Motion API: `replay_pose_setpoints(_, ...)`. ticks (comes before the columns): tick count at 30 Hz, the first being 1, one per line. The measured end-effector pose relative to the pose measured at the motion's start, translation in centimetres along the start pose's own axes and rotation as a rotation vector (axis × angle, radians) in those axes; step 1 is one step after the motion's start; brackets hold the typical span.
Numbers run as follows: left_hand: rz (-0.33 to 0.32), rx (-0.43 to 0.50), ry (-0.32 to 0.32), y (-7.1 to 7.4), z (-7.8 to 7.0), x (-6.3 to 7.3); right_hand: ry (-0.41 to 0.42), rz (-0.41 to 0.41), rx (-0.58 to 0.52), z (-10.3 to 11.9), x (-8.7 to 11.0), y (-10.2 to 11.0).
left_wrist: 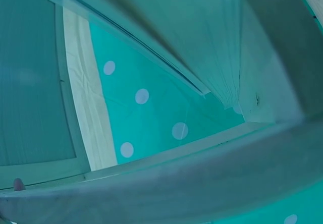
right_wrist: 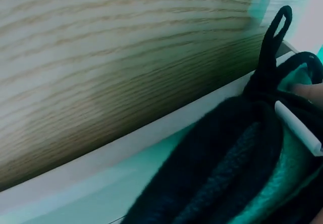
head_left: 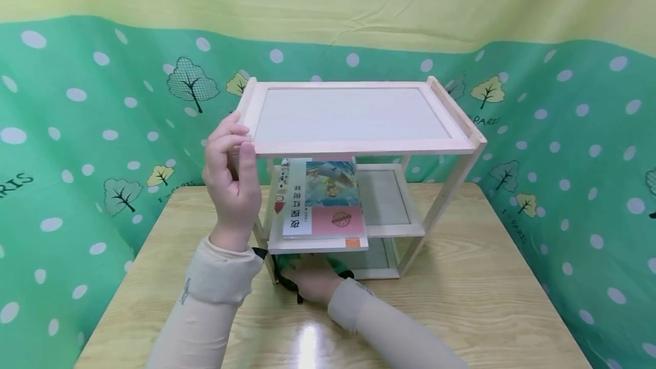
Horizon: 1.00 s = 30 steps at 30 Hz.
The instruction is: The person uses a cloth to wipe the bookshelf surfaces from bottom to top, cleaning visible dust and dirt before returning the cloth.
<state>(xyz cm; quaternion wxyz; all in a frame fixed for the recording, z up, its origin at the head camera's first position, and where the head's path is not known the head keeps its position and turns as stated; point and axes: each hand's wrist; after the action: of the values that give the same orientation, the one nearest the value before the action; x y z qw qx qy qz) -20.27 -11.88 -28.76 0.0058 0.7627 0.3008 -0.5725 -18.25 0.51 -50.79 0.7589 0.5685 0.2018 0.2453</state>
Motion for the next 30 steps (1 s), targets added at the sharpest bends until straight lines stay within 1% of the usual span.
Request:
replay_pose_setpoints(2, -0.004, -0.008, 0.005, 0.2, 0.0, 0.0, 0.158, -0.002, 0.212, 0.2, 0.2, 0.1)
replay_pose_setpoints(3, -0.007, -0.013, 0.006, 0.2, 0.0, 0.1, 0.182, -0.004, 0.244, 0.2, 0.3, 0.1)
replay_pose_setpoints(4, -0.010, -0.016, 0.007, 0.3, -0.1, 0.1, 0.238, -0.018, 0.319, 0.3, 0.4, 0.1)
replay_pose_setpoints(5, -0.013, -0.018, 0.007, 0.4, -0.1, 0.1, 0.258, -0.028, 0.352, 0.3, 0.4, 0.0)
replay_pose_setpoints(7, -0.015, -0.020, 0.007, 0.4, 0.0, 0.0, 0.268, -0.036, 0.380, 0.4, 0.5, -0.1)
replay_pose_setpoints(11, -0.018, -0.013, 0.004, 0.2, 0.0, 0.0, 0.258, -0.039, 0.396, 0.7, 0.8, 0.0)
replay_pose_setpoints(18, -0.006, -0.006, -0.005, -0.1, 0.1, 0.1, 0.243, -0.076, 0.411, 1.7, 2.0, 0.2)
replay_pose_setpoints(23, -0.006, -0.003, -0.012, -0.2, 0.2, 0.1, 0.202, -0.092, 0.382, 2.0, 2.8, 0.4)
replay_pose_setpoints(30, -0.020, -0.001, -0.006, -0.2, 0.2, 0.1, 0.166, -0.115, 0.302, 1.9, 3.8, 1.3)
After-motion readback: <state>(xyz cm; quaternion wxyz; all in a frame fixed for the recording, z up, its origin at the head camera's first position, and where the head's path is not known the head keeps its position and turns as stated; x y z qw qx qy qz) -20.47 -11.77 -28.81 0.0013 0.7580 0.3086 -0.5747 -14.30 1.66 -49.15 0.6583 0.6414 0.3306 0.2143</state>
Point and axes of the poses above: each hand's wrist, its own x-axis away from the middle knuckle, its own y-axis out of the back of the hand, z = x × y, and after that the axes turned 11 degrees about -z, right-handed
